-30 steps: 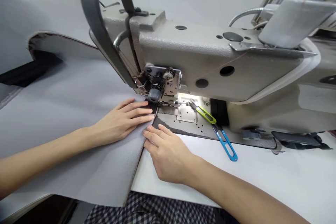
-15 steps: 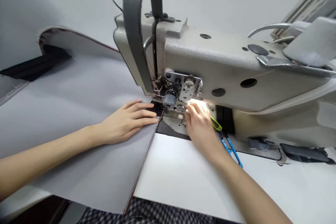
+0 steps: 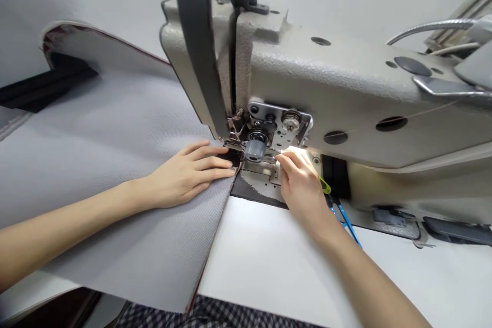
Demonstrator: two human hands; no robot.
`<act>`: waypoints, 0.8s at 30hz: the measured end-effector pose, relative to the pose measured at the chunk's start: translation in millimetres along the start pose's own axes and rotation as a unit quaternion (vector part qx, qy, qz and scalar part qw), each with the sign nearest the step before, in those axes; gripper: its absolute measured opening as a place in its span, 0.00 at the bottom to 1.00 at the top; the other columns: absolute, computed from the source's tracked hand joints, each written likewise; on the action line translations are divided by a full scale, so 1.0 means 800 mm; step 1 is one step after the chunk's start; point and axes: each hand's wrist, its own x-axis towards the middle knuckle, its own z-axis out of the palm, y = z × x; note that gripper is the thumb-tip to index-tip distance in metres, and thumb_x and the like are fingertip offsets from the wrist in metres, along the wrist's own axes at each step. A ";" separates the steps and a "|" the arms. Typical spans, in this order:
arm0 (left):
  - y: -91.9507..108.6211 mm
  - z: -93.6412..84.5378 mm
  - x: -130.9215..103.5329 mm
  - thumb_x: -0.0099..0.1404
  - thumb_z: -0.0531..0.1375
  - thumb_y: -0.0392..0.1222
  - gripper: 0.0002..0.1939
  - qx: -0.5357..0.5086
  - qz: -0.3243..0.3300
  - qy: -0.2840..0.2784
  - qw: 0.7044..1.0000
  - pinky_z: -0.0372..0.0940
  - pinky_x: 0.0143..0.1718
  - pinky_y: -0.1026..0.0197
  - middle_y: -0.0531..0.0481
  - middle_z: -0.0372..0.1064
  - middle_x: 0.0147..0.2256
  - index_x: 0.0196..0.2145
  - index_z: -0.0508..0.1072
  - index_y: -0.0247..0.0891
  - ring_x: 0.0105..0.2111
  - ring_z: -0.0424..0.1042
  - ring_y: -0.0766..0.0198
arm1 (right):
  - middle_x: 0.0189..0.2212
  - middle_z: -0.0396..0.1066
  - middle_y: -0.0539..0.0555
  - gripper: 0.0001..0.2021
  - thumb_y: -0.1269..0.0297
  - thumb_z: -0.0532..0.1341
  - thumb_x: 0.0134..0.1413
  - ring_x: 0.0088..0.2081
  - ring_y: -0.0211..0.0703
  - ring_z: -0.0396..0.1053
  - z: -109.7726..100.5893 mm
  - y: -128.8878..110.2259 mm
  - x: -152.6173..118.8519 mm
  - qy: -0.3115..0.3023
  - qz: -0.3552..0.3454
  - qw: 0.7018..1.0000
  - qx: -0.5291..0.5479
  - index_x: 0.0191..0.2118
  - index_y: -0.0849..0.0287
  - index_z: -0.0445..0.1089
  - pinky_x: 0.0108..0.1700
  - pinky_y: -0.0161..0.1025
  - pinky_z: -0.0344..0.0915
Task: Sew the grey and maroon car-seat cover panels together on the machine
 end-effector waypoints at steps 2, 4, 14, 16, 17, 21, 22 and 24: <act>-0.001 0.000 0.002 0.72 0.50 0.35 0.20 0.000 -0.006 -0.004 1.000 0.41 0.68 0.50 0.55 0.69 0.56 0.58 0.68 0.48 0.64 0.55 0.59 | 0.31 0.68 0.54 0.12 0.72 0.51 0.65 0.38 0.45 0.69 0.000 0.000 0.000 -0.001 0.006 1.000 0.001 0.37 0.57 0.71 0.38 0.39 0.65; -0.003 0.000 0.004 0.72 0.50 0.35 0.20 0.002 -0.009 -0.005 1.000 0.40 0.68 0.50 0.55 0.69 0.56 0.58 0.68 0.48 0.64 0.56 0.59 | 0.32 0.68 0.54 0.12 0.72 0.51 0.65 0.39 0.45 0.69 0.001 0.001 0.000 0.002 0.003 1.000 0.002 0.37 0.57 0.71 0.37 0.38 0.65; -0.012 0.001 0.013 0.70 0.50 0.34 0.21 0.018 -0.005 0.005 1.000 0.41 0.67 0.50 0.56 0.69 0.56 0.58 0.68 0.48 0.63 0.56 0.57 | 0.34 0.70 0.55 0.11 0.72 0.52 0.65 0.38 0.44 0.68 0.005 0.007 -0.003 0.002 -0.002 1.000 -0.001 0.39 0.58 0.72 0.39 0.39 0.65; -0.013 0.001 0.016 0.70 0.50 0.35 0.21 0.020 -0.007 0.006 1.000 0.41 0.67 0.49 0.55 0.69 0.56 0.58 0.68 0.47 0.62 0.57 0.57 | 0.35 0.71 0.55 0.11 0.72 0.52 0.65 0.37 0.44 0.68 0.005 0.008 -0.003 -0.002 0.002 1.000 -0.007 0.40 0.57 0.72 0.39 0.39 0.65; -0.013 0.001 0.018 0.70 0.50 0.35 0.21 0.020 -0.008 0.006 1.000 0.42 0.67 0.49 0.55 0.69 0.56 0.57 0.69 0.47 0.62 0.58 0.57 | 0.34 0.71 0.55 0.11 0.72 0.52 0.65 0.37 0.44 0.68 0.005 0.008 -0.003 -0.003 0.002 1.000 -0.010 0.40 0.57 0.72 0.39 0.39 0.65; -0.017 0.000 0.024 0.70 0.50 0.35 0.20 0.021 -0.013 0.004 1.000 0.43 0.66 0.49 0.55 0.69 0.56 0.56 0.70 0.46 0.60 0.60 0.56 | 0.34 0.71 0.55 0.11 0.73 0.52 0.64 0.39 0.45 0.69 0.005 0.006 -0.003 0.000 -0.009 1.000 -0.015 0.39 0.58 0.72 0.39 0.39 0.66; -0.018 0.000 0.025 0.70 0.50 0.35 0.20 0.021 -0.014 0.006 1.000 0.43 0.66 0.48 0.54 0.70 0.56 0.56 0.70 0.46 0.59 0.60 0.56 | 0.34 0.71 0.55 0.11 0.74 0.52 0.64 0.39 0.45 0.69 0.005 0.006 -0.003 0.001 -0.011 1.000 -0.016 0.39 0.58 0.72 0.39 0.39 0.66; -0.020 0.000 0.027 0.70 0.50 0.35 0.20 0.022 -0.016 0.008 1.000 0.44 0.66 0.48 0.54 0.70 0.55 0.55 0.71 0.46 0.59 0.61 0.56 | 0.34 0.71 0.55 0.12 0.74 0.52 0.63 0.40 0.46 0.69 0.005 0.006 -0.003 0.005 -0.014 1.000 -0.018 0.40 0.58 0.72 0.39 0.39 0.66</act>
